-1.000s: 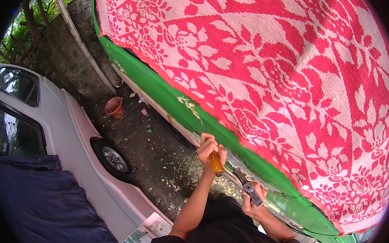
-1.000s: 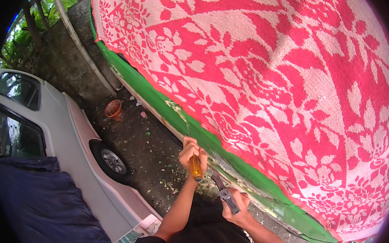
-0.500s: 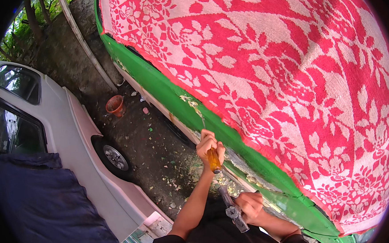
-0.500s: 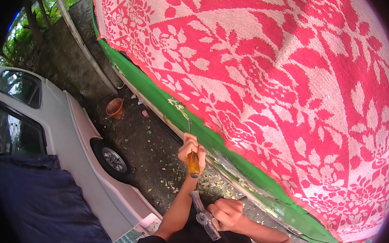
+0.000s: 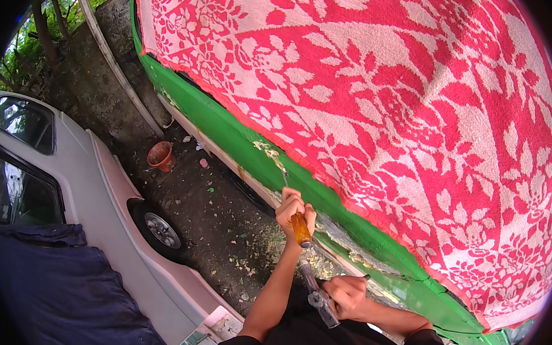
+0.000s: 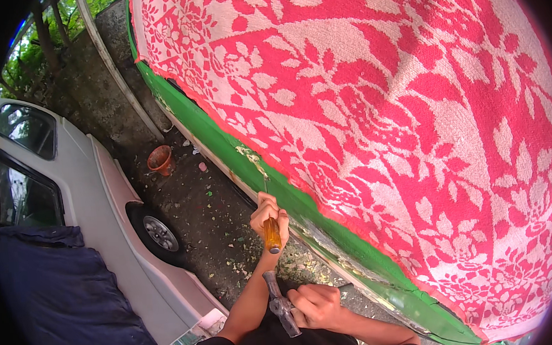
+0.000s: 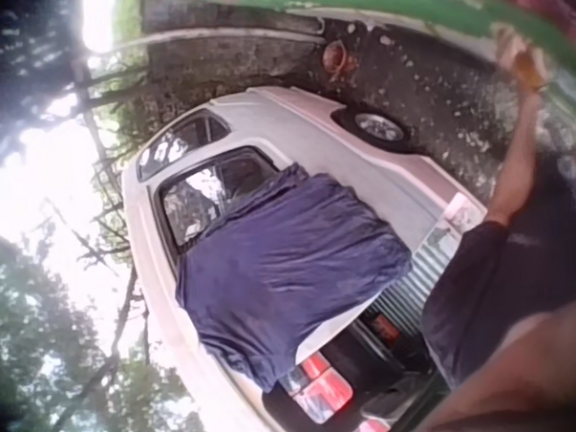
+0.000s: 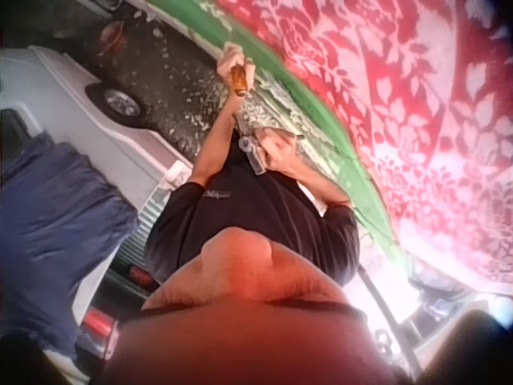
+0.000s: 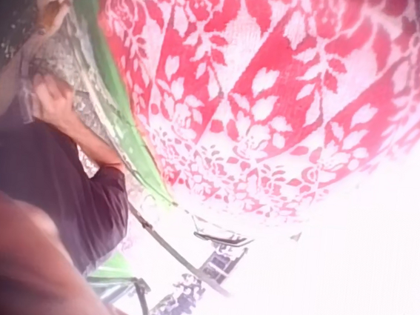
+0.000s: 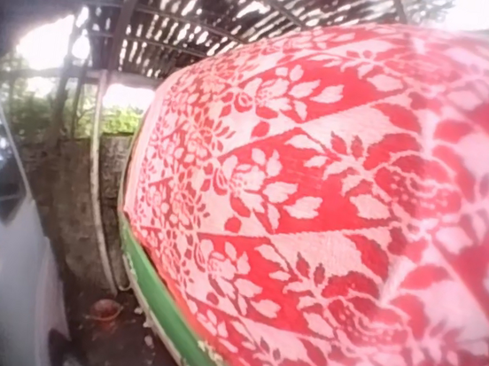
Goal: The person scrapes a green vehicle panel with a chisel and hammer, then ignites a blowtorch and applies heat to the same area. The person works on a narrow section of the panel while a patterned cloth covers the upper surface.
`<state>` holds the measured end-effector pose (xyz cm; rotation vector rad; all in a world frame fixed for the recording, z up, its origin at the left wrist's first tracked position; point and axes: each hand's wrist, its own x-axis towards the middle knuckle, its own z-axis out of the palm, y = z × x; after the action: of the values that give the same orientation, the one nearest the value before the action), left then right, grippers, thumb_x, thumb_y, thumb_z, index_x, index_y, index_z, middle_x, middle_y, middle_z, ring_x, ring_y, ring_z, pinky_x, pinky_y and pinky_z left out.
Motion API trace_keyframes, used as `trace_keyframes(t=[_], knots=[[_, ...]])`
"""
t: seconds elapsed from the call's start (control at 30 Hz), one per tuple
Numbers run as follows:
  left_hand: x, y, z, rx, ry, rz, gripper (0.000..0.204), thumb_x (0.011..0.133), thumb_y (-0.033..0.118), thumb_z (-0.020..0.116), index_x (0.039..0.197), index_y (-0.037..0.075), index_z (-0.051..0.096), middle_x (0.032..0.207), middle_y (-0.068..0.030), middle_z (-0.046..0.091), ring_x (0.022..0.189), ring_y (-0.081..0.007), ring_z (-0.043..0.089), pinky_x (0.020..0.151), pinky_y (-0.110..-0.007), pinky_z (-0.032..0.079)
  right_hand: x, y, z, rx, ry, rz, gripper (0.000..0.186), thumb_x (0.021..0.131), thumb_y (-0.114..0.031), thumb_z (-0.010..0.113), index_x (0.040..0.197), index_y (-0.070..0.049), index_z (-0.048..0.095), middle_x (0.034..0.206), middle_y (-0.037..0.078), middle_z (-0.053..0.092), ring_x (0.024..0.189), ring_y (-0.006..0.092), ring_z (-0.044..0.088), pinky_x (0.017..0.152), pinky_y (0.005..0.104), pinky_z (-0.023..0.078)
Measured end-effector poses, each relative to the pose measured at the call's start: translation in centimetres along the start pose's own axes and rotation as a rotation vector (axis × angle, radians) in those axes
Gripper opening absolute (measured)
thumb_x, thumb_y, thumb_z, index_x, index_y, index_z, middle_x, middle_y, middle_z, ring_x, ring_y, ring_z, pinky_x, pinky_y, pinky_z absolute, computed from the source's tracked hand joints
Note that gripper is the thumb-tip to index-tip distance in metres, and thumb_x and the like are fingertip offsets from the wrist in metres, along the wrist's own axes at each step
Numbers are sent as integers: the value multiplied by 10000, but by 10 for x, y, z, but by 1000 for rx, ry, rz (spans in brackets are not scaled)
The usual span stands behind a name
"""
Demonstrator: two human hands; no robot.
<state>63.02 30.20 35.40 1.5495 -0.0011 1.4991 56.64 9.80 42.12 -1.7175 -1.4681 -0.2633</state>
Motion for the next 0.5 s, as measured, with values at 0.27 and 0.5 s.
trace_keyframes(t=[0.27,0.5], knots=[[-2,2,3,35,-3,9,317,616,-89,563,609,42,274,607,-65,327,673,-260,406,543,-371,290,2,9,-1,-27,26,31,262,717,-39,704,966,-14,626,685,76,581,492,240,594,440,354,453],[-3,3,5,75,-16,-16,320,609,-82,560,612,42,265,613,-61,305,678,-257,398,541,-373,286,-11,26,10,82,130,-24,252,729,-27,701,961,13,612,666,91,589,469,245,584,417,349,434]])
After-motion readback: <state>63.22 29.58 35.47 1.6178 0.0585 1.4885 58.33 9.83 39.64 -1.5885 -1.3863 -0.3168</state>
